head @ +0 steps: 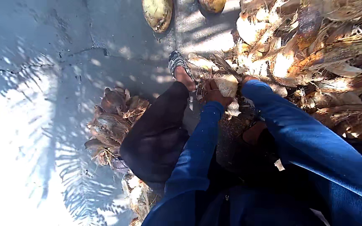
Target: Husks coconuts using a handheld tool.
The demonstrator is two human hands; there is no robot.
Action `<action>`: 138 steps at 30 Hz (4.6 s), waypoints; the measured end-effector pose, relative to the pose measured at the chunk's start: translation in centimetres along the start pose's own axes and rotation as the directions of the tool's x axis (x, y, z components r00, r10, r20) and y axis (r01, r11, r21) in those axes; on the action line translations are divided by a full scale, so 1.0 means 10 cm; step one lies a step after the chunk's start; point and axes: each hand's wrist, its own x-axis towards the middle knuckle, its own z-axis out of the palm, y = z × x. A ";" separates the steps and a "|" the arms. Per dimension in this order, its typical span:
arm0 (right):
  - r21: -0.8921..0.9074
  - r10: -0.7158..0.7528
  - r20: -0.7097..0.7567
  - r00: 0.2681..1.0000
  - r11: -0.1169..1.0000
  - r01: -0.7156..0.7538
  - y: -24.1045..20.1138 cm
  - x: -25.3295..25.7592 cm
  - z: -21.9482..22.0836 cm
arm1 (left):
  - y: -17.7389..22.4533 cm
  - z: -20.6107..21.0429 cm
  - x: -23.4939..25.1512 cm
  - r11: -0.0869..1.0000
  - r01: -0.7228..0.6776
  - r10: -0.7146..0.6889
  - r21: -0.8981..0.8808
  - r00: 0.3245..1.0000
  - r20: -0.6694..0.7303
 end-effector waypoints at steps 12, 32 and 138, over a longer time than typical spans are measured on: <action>0.191 0.011 -0.024 1.000 0.982 -0.006 0.53 -1.05 0.32 | -0.36 0.30 0.56 0.943 0.297 -0.218 -0.150 0.892 0.396; -0.065 -0.168 0.014 0.986 0.983 0.169 0.07 0.04 -0.18 | -0.07 0.42 0.19 0.980 0.197 -0.188 0.003 0.932 0.308; 0.329 -0.045 -0.144 0.989 0.940 0.091 0.40 -0.40 0.21 | -0.37 0.15 0.78 0.976 0.209 -0.213 0.064 0.850 0.482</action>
